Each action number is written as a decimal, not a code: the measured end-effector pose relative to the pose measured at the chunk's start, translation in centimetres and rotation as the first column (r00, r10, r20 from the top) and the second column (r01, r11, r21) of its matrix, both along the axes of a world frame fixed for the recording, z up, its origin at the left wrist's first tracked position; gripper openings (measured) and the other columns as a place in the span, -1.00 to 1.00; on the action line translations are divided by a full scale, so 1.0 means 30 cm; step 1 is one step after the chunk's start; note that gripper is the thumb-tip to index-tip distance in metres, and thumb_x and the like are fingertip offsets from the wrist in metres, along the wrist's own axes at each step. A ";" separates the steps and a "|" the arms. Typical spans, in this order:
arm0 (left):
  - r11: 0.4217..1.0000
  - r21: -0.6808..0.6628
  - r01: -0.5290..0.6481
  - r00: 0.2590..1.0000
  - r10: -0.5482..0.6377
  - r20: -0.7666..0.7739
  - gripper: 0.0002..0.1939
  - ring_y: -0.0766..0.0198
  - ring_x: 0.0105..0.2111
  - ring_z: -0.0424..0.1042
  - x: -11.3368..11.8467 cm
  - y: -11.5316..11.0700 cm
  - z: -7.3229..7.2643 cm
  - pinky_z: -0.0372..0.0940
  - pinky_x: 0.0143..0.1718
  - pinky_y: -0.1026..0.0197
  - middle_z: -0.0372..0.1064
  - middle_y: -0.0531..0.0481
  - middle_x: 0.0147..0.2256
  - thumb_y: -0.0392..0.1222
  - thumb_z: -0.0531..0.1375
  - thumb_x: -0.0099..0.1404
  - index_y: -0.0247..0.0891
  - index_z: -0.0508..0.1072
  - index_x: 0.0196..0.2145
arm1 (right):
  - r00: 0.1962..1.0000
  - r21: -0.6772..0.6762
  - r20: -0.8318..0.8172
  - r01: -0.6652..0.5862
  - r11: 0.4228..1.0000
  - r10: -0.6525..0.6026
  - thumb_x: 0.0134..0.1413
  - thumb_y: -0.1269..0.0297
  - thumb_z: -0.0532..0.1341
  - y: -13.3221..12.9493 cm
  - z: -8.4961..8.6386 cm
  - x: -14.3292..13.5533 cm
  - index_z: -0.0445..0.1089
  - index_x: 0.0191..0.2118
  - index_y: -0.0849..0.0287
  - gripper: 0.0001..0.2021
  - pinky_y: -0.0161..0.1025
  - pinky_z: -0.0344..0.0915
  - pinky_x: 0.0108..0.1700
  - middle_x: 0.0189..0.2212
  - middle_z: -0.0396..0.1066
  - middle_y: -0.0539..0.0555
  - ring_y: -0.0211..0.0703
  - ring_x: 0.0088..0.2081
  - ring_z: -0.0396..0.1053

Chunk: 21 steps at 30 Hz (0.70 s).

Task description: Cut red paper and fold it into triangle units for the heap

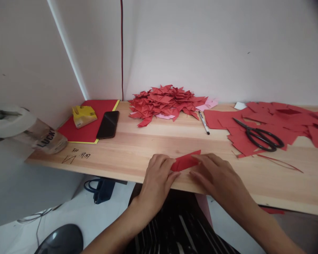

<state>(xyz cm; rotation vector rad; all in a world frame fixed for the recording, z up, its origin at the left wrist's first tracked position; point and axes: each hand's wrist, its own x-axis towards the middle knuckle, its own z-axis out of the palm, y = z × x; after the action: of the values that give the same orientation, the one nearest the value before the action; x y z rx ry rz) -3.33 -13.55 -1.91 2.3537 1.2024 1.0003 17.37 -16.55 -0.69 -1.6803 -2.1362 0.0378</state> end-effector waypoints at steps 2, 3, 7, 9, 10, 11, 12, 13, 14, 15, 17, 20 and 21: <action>0.999 -0.036 -0.034 0.999 0.033 -0.015 -0.81 0.18 -0.16 0.29 0.017 0.007 0.003 0.30 -0.14 0.09 0.39 -0.03 -0.20 -0.19 0.27 0.27 -0.24 0.41 -0.16 | 0.999 -0.069 -0.029 -0.024 0.997 0.022 0.24 0.18 0.15 0.032 0.005 0.005 0.36 -0.02 0.15 -0.74 -0.02 0.29 -0.04 -0.09 0.43 0.19 0.05 -0.06 0.37; 0.997 -0.049 -0.051 0.998 0.050 -0.031 -0.80 0.18 -0.16 0.28 0.022 0.010 0.004 0.28 -0.13 0.08 0.38 -0.03 -0.20 -0.17 0.28 0.26 -0.24 0.41 -0.18 | 0.999 -0.100 -0.035 -0.040 0.994 0.037 0.24 0.20 0.16 0.046 0.008 0.004 0.37 -0.04 0.13 -0.76 -0.01 0.27 -0.03 -0.11 0.43 0.17 0.04 -0.07 0.36; 0.992 -0.088 -0.092 0.994 0.085 -0.074 -0.78 0.12 -0.14 0.25 0.030 0.011 0.010 0.21 -0.12 0.02 0.37 -0.04 -0.18 -0.10 0.31 0.23 -0.22 0.43 -0.21 | 0.996 -0.155 -0.056 -0.079 0.985 0.071 0.18 0.24 0.21 0.086 0.015 -0.007 0.37 -0.11 0.12 -0.83 -0.03 0.23 -0.07 -0.18 0.42 0.12 0.03 -0.12 0.36; 0.991 -0.100 -0.089 0.994 0.082 -0.067 -0.79 0.11 -0.14 0.25 0.031 0.012 0.012 0.19 -0.13 0.01 0.36 -0.03 -0.17 -0.11 0.31 0.22 -0.21 0.44 -0.22 | 0.996 -0.157 -0.064 -0.078 0.985 0.069 0.15 0.25 0.24 0.097 0.014 -0.011 0.36 -0.14 0.14 -0.84 -0.04 0.21 -0.09 -0.20 0.42 0.11 0.02 -0.14 0.36; 0.991 -0.103 -0.085 0.995 0.079 -0.061 -0.80 0.11 -0.14 0.25 0.032 0.013 0.012 0.19 -0.13 0.01 0.36 -0.03 -0.18 -0.12 0.31 0.22 -0.20 0.45 -0.22 | 0.995 -0.154 -0.066 -0.083 0.985 0.073 0.15 0.26 0.24 0.101 0.014 -0.013 0.36 -0.16 0.14 -0.85 -0.04 0.20 -0.10 -0.21 0.42 0.11 0.01 -0.15 0.36; 0.991 -0.105 -0.081 0.995 0.075 -0.059 -0.81 0.11 -0.14 0.25 0.033 0.015 0.012 0.19 -0.14 0.01 0.36 -0.02 -0.18 -0.14 0.32 0.22 -0.20 0.45 -0.23 | 0.994 -0.153 -0.066 -0.091 0.984 0.082 0.14 0.27 0.24 0.104 0.014 -0.014 0.35 -0.18 0.14 -0.86 -0.05 0.20 -0.11 -0.22 0.42 0.10 0.00 -0.16 0.36; 0.991 -0.106 -0.078 0.996 0.072 -0.061 -0.82 0.11 -0.15 0.24 0.034 0.017 0.013 0.19 -0.15 0.01 0.35 -0.02 -0.19 -0.15 0.32 0.21 -0.20 0.44 -0.25 | 0.994 -0.154 -0.065 -0.099 0.983 0.089 0.14 0.27 0.24 0.107 0.014 -0.014 0.34 -0.21 0.14 -0.88 -0.06 0.20 -0.12 -0.24 0.42 0.10 0.00 -0.17 0.35; 0.991 -0.107 -0.075 0.995 0.068 -0.067 -0.83 0.11 -0.15 0.24 0.035 0.020 0.013 0.19 -0.15 0.01 0.35 -0.02 -0.19 -0.15 0.32 0.21 -0.21 0.44 -0.26 | 0.993 -0.159 -0.064 -0.105 0.982 0.096 0.14 0.28 0.23 0.109 0.015 -0.015 0.33 -0.24 0.14 -0.90 -0.08 0.20 -0.13 -0.26 0.42 0.09 -0.01 -0.18 0.35; 0.991 -0.108 -0.074 0.995 0.066 -0.074 -0.83 0.11 -0.16 0.24 0.037 0.022 0.013 0.19 -0.15 0.01 0.35 -0.02 -0.19 -0.15 0.32 0.21 -0.21 0.44 -0.26 | 0.993 -0.166 -0.064 -0.108 0.980 0.098 0.14 0.28 0.23 0.109 0.017 -0.016 0.33 -0.26 0.14 -0.91 -0.09 0.20 -0.15 -0.28 0.42 0.09 -0.01 -0.19 0.35; 0.991 -0.106 -0.075 0.994 0.067 -0.081 -0.82 0.11 -0.16 0.24 0.040 0.024 0.014 0.19 -0.15 0.00 0.35 -0.03 -0.19 -0.15 0.32 0.21 -0.21 0.44 -0.25 | 0.993 -0.173 -0.071 -0.108 0.979 0.097 0.13 0.29 0.23 0.110 0.020 -0.017 0.32 -0.28 0.14 -0.92 -0.10 0.20 -0.16 -0.29 0.41 0.08 -0.02 -0.20 0.34; 0.993 -0.084 -0.087 0.992 0.078 -0.102 -0.80 0.10 -0.15 0.24 0.047 0.025 0.017 0.19 -0.15 -0.01 0.36 -0.03 -0.19 -0.14 0.33 0.20 -0.21 0.43 -0.24 | 0.990 -0.184 -0.108 -0.113 0.976 0.094 0.14 0.32 0.22 0.108 0.026 -0.021 0.30 -0.31 0.14 -0.94 -0.12 0.22 -0.18 -0.32 0.41 0.06 -0.05 -0.23 0.34; 0.994 0.011 -0.105 0.986 0.105 -0.129 -0.83 0.09 -0.12 0.24 0.063 0.022 0.027 0.18 -0.14 0.00 0.39 -0.04 -0.16 -0.21 0.31 0.23 -0.22 0.42 -0.24 | 0.973 -0.158 -0.198 -0.149 0.976 0.117 0.19 0.37 0.15 0.101 0.031 -0.029 0.30 -0.33 0.14 -0.94 -0.19 0.26 -0.21 -0.34 0.40 0.04 -0.12 -0.27 0.35; 0.993 0.060 -0.106 0.986 0.112 -0.124 -0.88 0.10 -0.11 0.24 0.067 0.019 0.030 0.17 -0.13 0.01 0.40 -0.04 -0.16 -0.25 0.28 0.26 -0.22 0.42 -0.25 | 0.970 -0.128 -0.209 -0.155 0.979 0.127 0.21 0.38 0.13 0.098 0.031 -0.031 0.30 -0.33 0.13 -0.92 -0.20 0.28 -0.21 -0.33 0.41 0.05 -0.13 -0.27 0.36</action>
<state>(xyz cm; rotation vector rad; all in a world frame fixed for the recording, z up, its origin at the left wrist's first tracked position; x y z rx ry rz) -1.30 -12.98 -1.02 2.4479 1.3815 0.9387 16.44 -13.62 0.23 -1.5246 -2.1382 0.3949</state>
